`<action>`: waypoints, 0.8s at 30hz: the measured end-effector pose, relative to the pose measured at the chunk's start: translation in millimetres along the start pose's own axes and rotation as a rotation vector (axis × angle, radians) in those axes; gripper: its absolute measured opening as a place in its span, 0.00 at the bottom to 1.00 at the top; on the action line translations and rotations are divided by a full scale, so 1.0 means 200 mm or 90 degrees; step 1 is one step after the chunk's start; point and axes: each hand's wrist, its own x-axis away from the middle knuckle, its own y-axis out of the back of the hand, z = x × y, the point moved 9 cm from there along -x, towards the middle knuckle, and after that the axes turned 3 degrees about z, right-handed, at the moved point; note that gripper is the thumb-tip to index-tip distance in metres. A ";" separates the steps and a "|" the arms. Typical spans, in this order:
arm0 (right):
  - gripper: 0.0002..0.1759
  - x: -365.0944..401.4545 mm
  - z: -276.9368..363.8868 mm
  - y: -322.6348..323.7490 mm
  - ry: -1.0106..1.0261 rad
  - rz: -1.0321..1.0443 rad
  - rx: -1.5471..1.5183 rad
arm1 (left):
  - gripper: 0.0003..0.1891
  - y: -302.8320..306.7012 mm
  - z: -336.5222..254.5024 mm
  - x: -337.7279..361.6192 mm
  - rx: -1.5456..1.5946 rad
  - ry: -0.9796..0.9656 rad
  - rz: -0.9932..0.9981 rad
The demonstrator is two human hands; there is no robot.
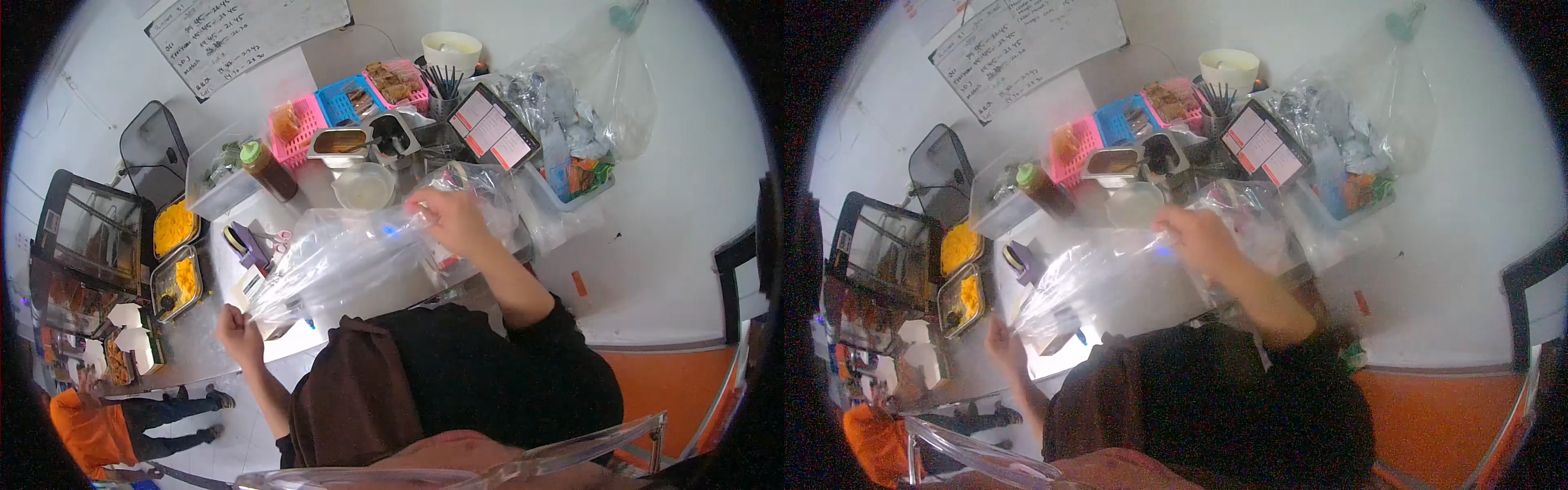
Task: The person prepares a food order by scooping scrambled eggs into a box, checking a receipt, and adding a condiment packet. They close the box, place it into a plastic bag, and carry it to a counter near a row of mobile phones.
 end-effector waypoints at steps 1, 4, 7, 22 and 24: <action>0.15 -0.01 0.01 0.04 -0.016 -0.013 0.002 | 0.10 -0.01 0.00 0.00 -0.053 0.041 0.039; 0.16 -0.01 0.13 -0.15 0.036 0.077 0.081 | 0.32 -0.20 -0.43 0.06 -0.226 -0.166 0.073; 0.15 0.04 0.33 -0.36 0.169 0.112 -0.003 | 0.34 -0.44 -0.63 0.13 -0.100 -0.258 0.173; 0.12 0.39 -0.03 -0.57 -0.284 0.472 -1.100 | 0.15 -0.15 0.13 0.19 0.197 0.202 0.087; 0.12 0.49 -0.03 -0.65 -0.418 0.473 -1.072 | 0.15 -0.12 0.13 0.21 0.149 0.180 0.052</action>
